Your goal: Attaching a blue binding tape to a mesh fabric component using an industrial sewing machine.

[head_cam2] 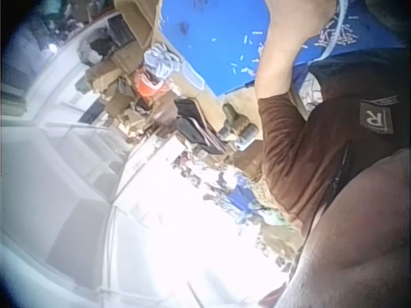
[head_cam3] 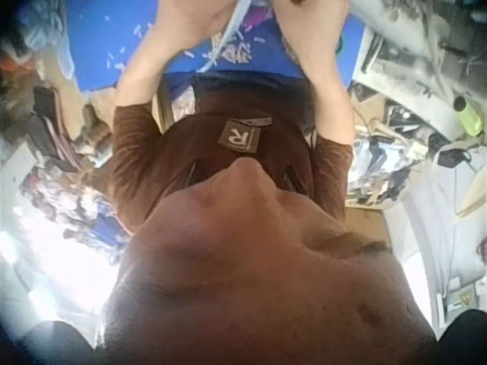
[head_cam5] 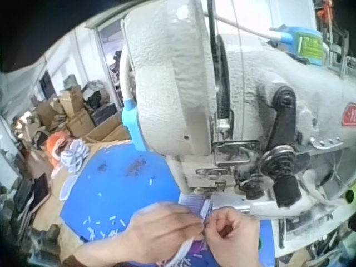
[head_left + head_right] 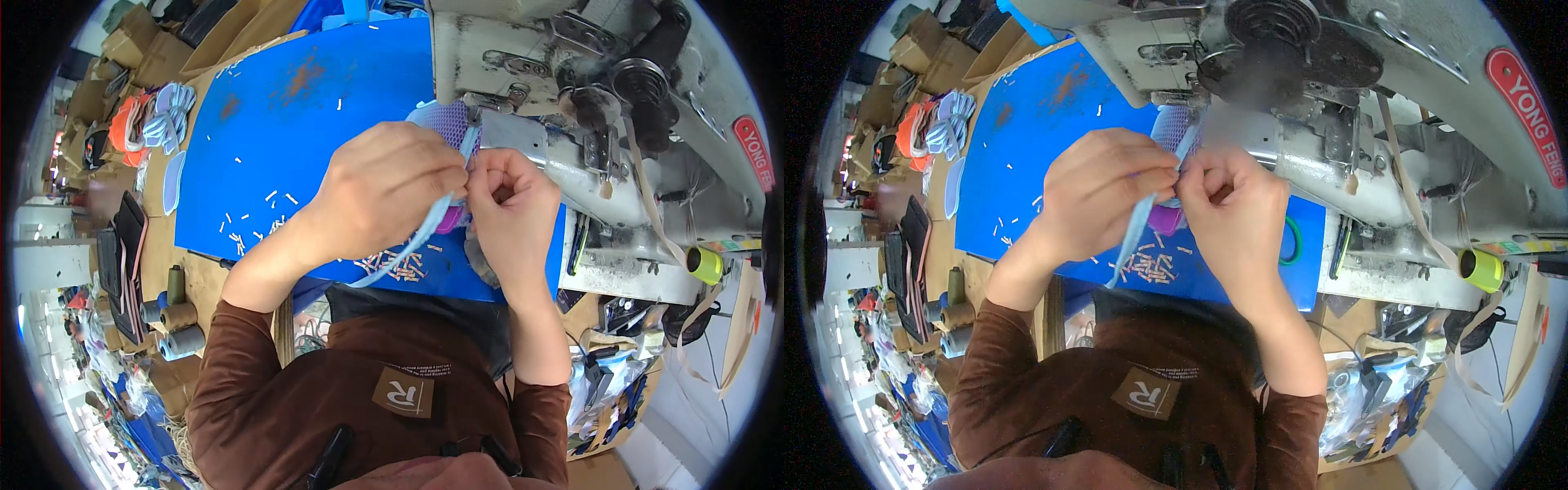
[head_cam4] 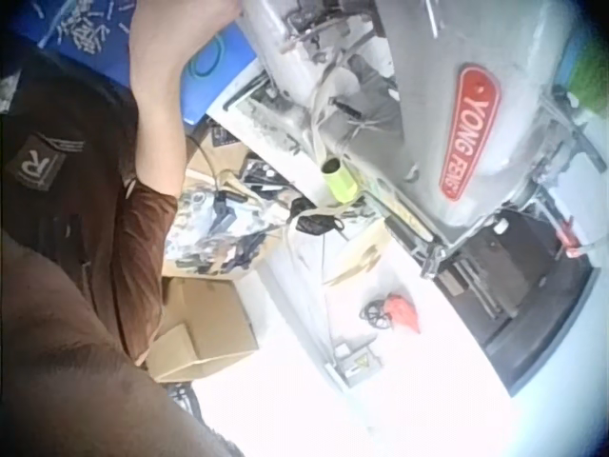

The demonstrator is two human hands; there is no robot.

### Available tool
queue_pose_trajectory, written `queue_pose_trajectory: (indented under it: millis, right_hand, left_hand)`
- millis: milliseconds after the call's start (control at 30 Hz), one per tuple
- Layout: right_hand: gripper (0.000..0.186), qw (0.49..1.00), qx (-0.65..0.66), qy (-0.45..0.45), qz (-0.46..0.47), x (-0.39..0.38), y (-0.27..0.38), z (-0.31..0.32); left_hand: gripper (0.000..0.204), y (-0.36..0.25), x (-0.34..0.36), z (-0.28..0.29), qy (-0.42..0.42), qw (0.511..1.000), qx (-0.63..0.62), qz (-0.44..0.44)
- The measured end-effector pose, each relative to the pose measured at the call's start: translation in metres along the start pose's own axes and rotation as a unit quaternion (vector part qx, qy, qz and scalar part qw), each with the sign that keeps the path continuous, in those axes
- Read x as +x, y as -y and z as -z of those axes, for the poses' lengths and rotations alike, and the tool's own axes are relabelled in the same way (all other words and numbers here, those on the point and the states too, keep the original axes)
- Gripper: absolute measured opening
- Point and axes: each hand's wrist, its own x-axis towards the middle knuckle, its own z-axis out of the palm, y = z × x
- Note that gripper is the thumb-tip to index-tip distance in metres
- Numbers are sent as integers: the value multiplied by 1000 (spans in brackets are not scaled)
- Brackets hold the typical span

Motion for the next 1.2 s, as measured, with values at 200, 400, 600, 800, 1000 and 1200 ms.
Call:
queue_pose_trajectory:
  millis: [200,400,600,800,1000,1200]
  right_hand:
    - [4,1000,22,1,9,0,-6,-4]
    - [3,999,6,-2,32,1,-2,-4]
    - [3,999,45,-4,-11,-3,-2,-2]
    - [6,990,92,85,-63,-13,-11,6]
    - [8,998,25,41,40,-4,-12,1]
    - [7,999,7,48,18,-4,-23,2]
  left_hand:
    - [23,-1,1,0,1,997,50,-57]
    - [23,1,0,-3,9,998,47,-38]
    - [24,-1,3,-5,0,1000,11,8]
    - [25,-8,-6,-8,-15,1000,16,13]
    - [26,-7,0,-12,-13,999,35,5]
    - [20,-3,-9,-12,-11,999,31,22]
